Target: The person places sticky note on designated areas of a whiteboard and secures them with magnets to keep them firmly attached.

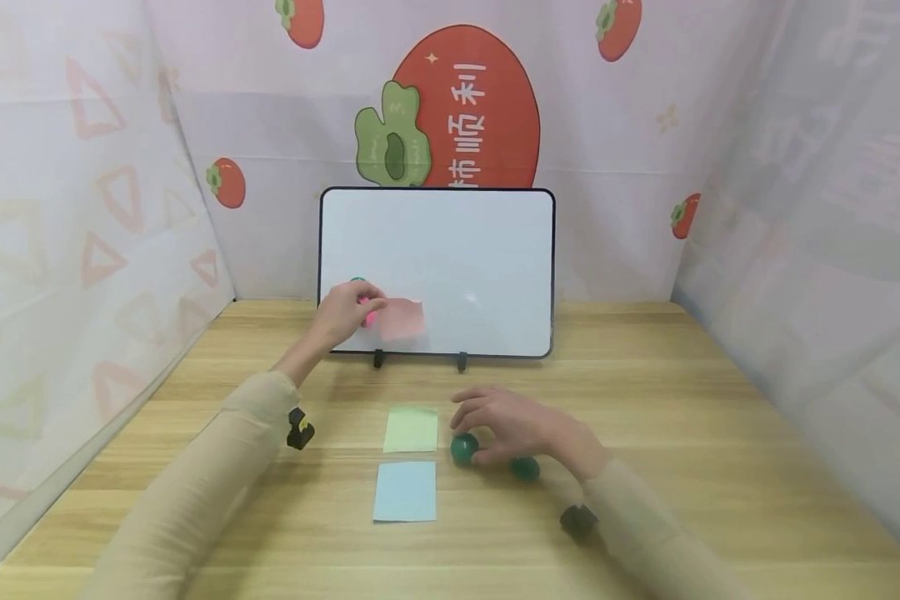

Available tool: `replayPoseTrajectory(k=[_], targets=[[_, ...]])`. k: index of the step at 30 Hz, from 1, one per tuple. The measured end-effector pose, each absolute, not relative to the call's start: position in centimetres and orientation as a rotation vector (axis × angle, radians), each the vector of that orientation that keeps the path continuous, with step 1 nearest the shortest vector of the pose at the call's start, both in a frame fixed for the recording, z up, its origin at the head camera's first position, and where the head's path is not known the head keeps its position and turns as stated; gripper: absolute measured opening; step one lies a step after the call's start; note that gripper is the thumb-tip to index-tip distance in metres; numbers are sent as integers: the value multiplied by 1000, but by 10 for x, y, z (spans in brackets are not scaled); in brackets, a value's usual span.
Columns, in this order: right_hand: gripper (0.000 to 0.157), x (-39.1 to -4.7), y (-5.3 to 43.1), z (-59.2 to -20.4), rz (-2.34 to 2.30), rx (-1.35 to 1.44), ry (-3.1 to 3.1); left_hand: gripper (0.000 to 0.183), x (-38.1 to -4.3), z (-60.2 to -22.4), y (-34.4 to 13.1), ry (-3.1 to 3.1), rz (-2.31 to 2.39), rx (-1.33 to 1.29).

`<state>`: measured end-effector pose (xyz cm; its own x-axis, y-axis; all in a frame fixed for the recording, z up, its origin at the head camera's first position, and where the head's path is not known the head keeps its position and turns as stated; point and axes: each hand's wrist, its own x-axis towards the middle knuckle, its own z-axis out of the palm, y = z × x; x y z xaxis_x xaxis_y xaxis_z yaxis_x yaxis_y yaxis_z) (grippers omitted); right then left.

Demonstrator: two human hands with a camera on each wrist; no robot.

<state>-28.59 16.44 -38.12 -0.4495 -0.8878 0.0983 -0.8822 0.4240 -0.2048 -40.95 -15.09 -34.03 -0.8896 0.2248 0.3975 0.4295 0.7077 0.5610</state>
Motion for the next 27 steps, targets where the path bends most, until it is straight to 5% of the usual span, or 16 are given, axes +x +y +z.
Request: replayPoseTrajectory(k=[27], targets=[[34,-283,165,-376,-352,-1624,2647,15,-433,-350,-143,-2555,-771,-383]])
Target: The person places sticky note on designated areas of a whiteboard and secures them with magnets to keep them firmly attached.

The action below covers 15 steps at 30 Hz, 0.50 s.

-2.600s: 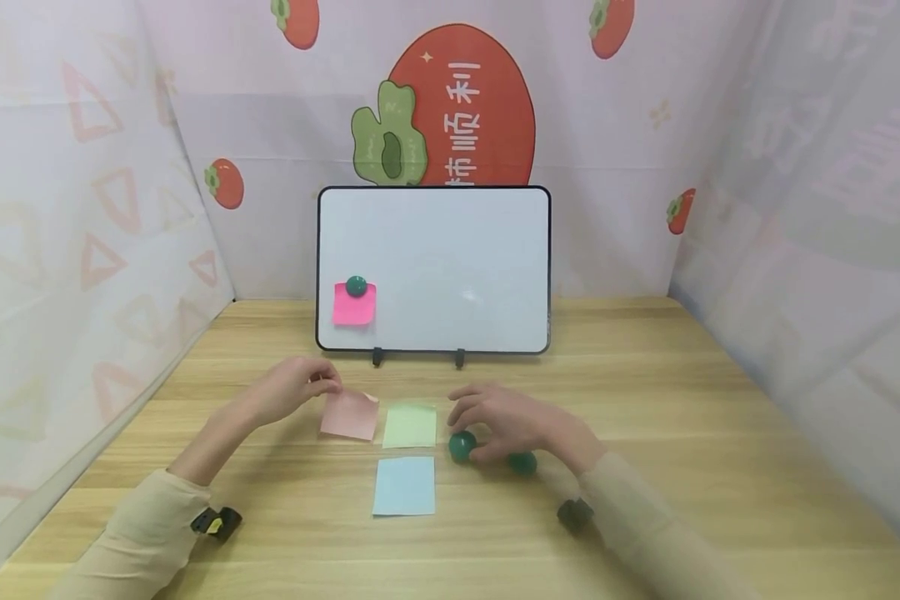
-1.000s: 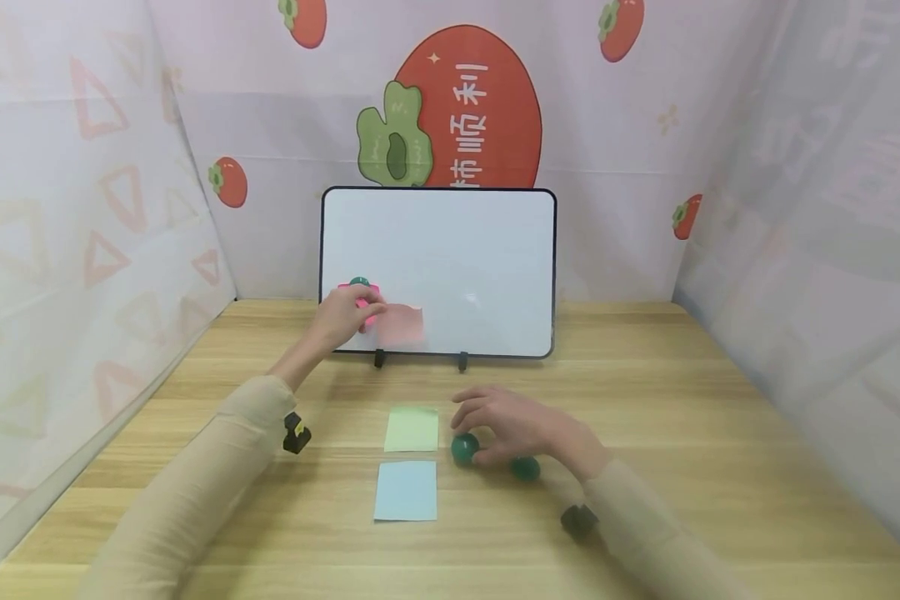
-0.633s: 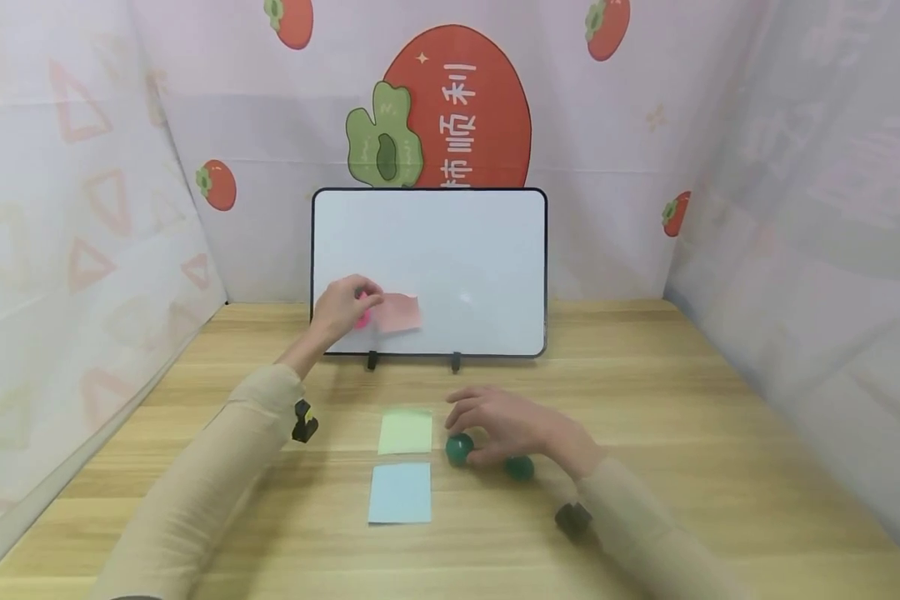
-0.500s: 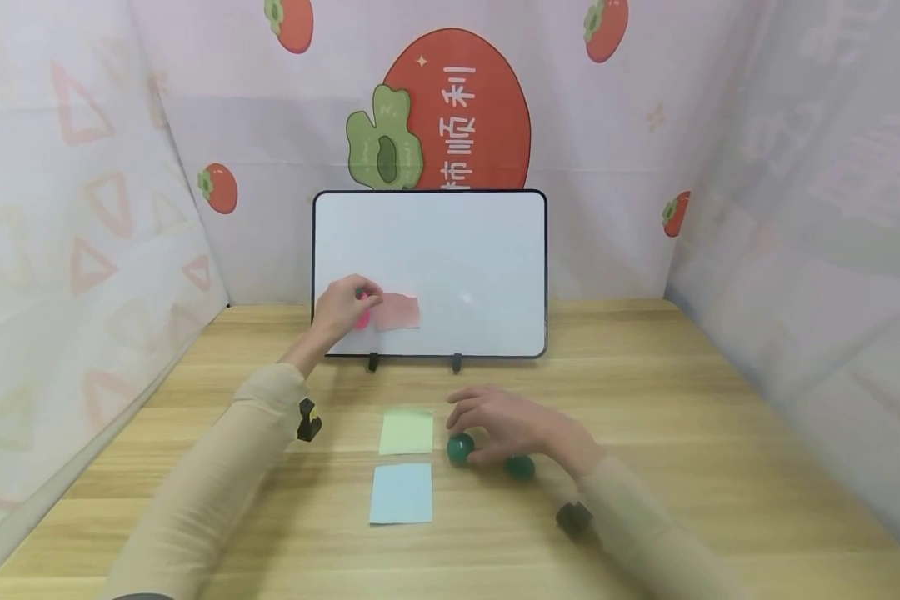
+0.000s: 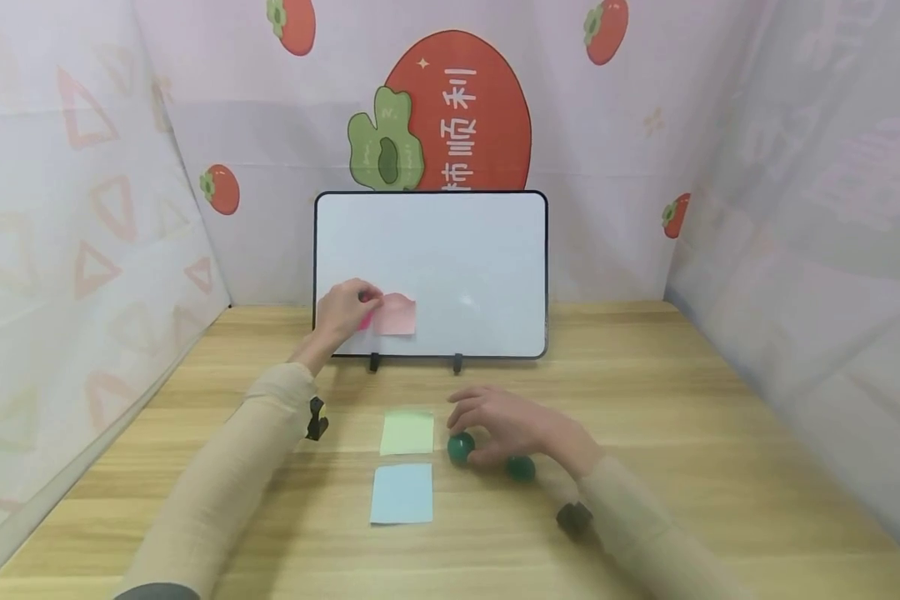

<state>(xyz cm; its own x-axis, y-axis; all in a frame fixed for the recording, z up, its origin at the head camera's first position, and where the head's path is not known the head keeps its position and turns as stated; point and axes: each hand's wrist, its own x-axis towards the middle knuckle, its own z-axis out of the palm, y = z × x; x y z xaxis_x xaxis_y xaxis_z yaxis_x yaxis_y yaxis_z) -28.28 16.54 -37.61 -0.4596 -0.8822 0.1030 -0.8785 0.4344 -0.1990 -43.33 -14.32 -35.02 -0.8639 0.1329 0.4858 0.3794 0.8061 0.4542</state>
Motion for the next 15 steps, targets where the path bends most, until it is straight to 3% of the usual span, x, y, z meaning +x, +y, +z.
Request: replayPoseTrajectory(k=[15], targets=[[34,-297,161,-365,-356,-1650,2678,15,-436,-349,-138,-2555,-737,-384]])
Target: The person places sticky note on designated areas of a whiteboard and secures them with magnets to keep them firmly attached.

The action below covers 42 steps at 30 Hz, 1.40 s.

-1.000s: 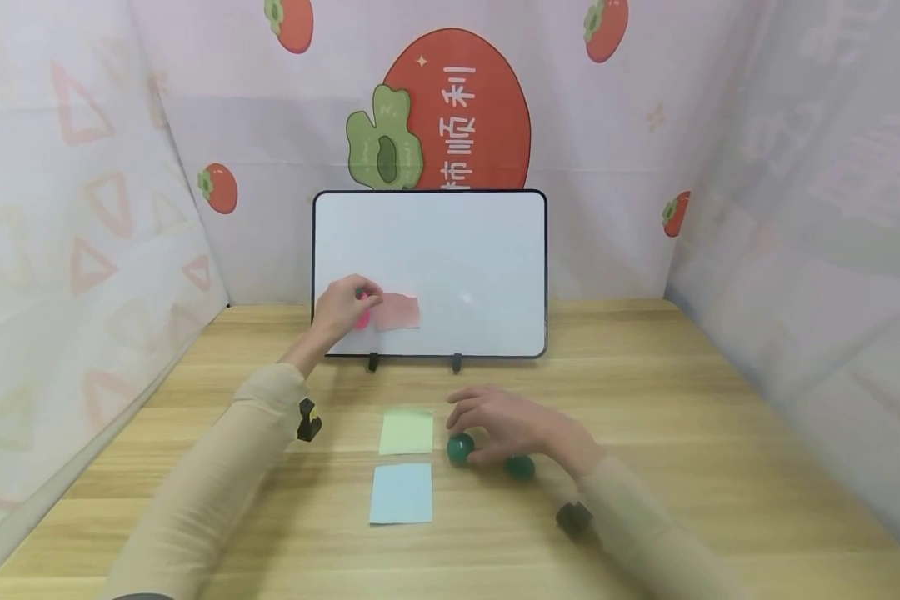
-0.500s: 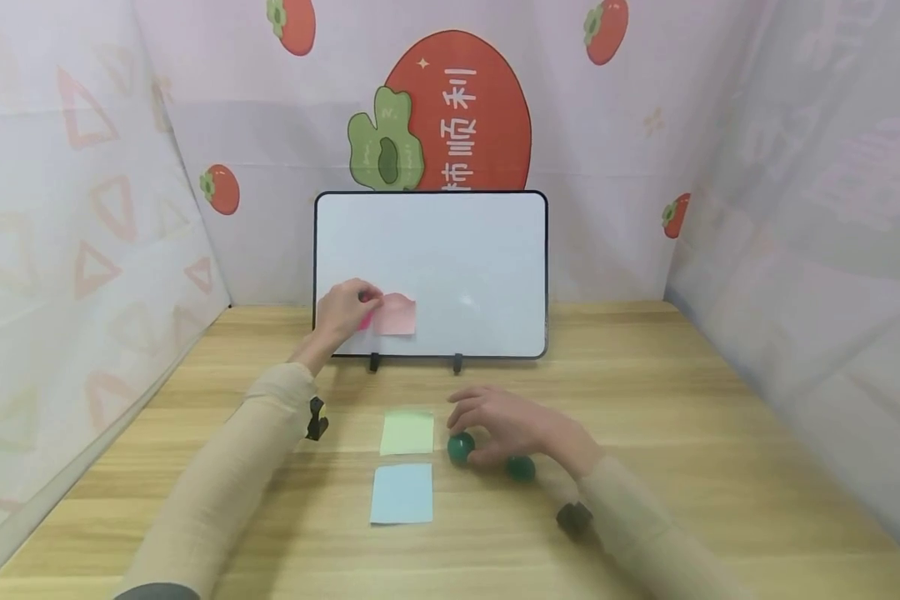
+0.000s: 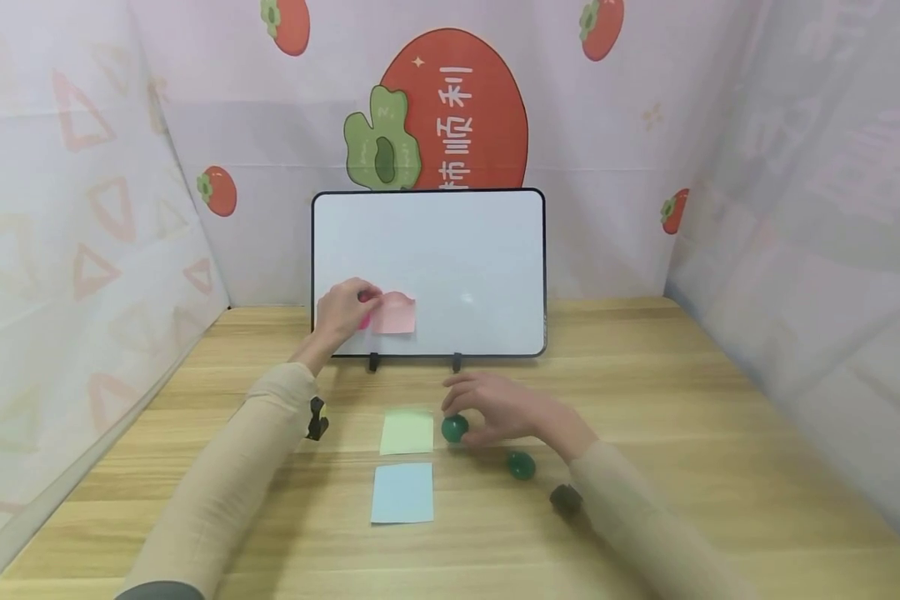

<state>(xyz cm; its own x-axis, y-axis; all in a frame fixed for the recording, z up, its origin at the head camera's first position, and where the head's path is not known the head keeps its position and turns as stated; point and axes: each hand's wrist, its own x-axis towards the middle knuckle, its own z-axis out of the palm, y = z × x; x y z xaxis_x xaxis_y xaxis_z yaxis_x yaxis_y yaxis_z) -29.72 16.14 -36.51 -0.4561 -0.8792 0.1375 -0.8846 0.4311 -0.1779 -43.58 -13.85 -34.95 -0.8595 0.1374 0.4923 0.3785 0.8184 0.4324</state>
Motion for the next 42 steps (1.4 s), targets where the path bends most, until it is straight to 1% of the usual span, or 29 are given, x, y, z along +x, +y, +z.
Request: replayPoseTrajectory(k=[6,14,22,35,42], targets=[[35,-309,149,-358,336,1626,-2586,16,-434,-348,-138,-2557,-738,-384],[37,-335,134,-349,334,1575,-2485,16,-434,-349,-137,-2546,-722,-385],[37,-363,123,-347,360,1464,-2402,16,-435,-350,-135,-2538,-719,-373],[39,-401,93,-344,227,1261,-2196,17,-436,-349,-134,-2542,-699,-390],[34,-416,78,-343,216,1125,-2179,16,-436,-348,-134,-2517,-678,-403]])
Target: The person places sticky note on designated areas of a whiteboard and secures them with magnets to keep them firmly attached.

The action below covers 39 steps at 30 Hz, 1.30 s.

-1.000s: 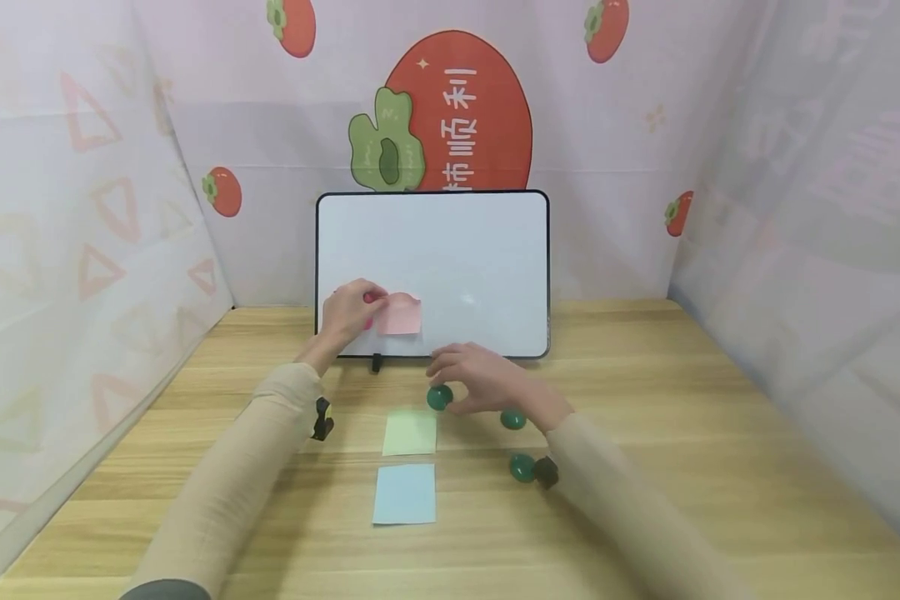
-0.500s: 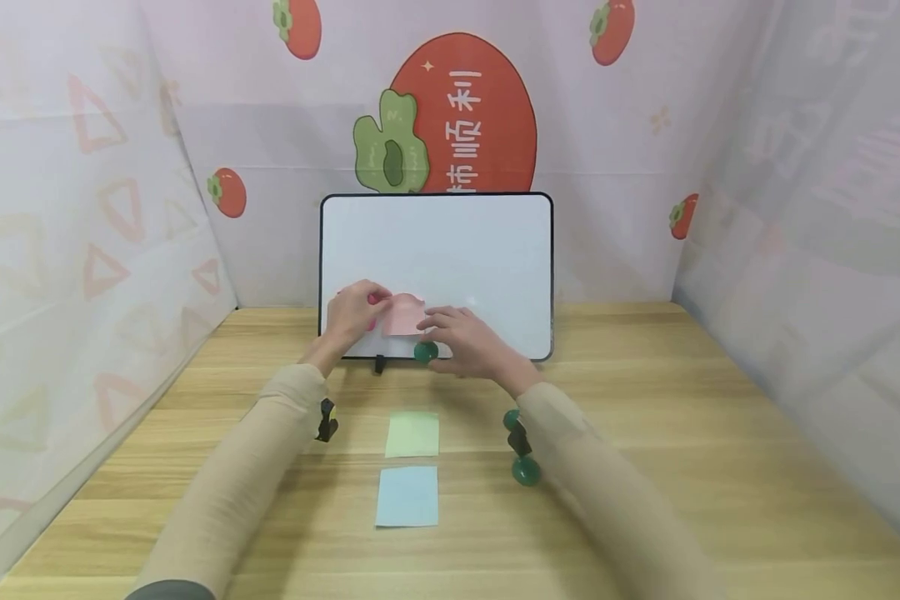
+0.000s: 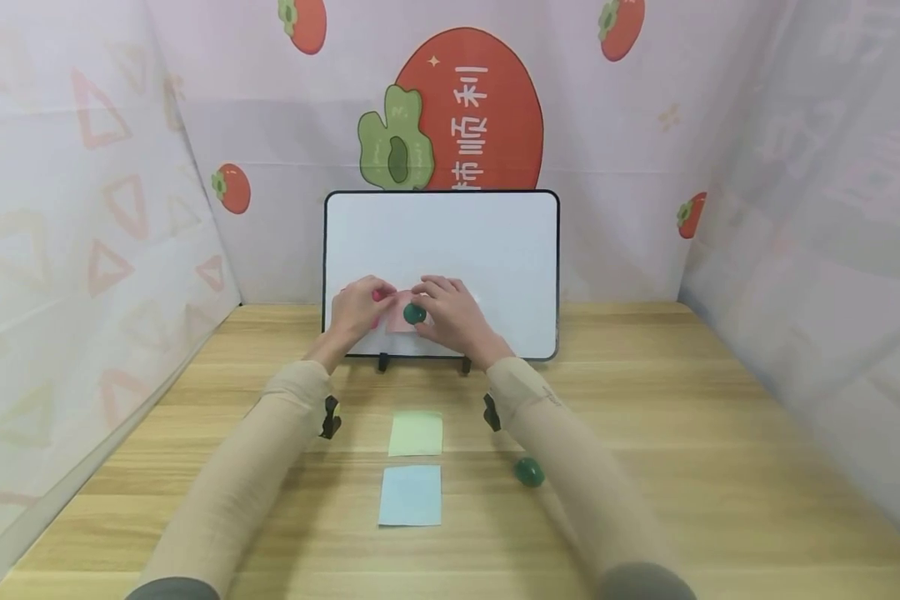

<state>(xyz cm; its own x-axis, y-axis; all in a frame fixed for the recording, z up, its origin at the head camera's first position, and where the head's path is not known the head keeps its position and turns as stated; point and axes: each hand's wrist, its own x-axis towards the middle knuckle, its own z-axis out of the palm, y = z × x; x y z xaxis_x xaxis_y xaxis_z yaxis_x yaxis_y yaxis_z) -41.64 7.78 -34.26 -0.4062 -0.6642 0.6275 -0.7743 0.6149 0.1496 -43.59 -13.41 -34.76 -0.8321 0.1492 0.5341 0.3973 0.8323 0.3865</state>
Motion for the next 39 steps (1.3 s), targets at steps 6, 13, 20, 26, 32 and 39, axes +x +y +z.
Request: replayPoseTrajectory(k=[6,13,20,26,32,39], targets=[[33,-427,69,-343,188,1047,-2184,17,-436,-346,-134,-2541,-666,-391],[32,-438,56,-345,210,971,-2203,17,-437,-344,-136,-2540,-632,-394],[29,-446,50,-346,218,870,-2274,16,-437,-344,-135,-2563,-643,-397],[31,-450,48,-348,200,822,-2288,18,-437,-340,-134,-2566,-573,-411],[35,-449,48,-349,178,800,-2266,17,-439,-338,-133,-2556,-512,-446],[38,-450,49,-353,169,799,-2266,20,-441,-339,-134,-2561,-488,-474]])
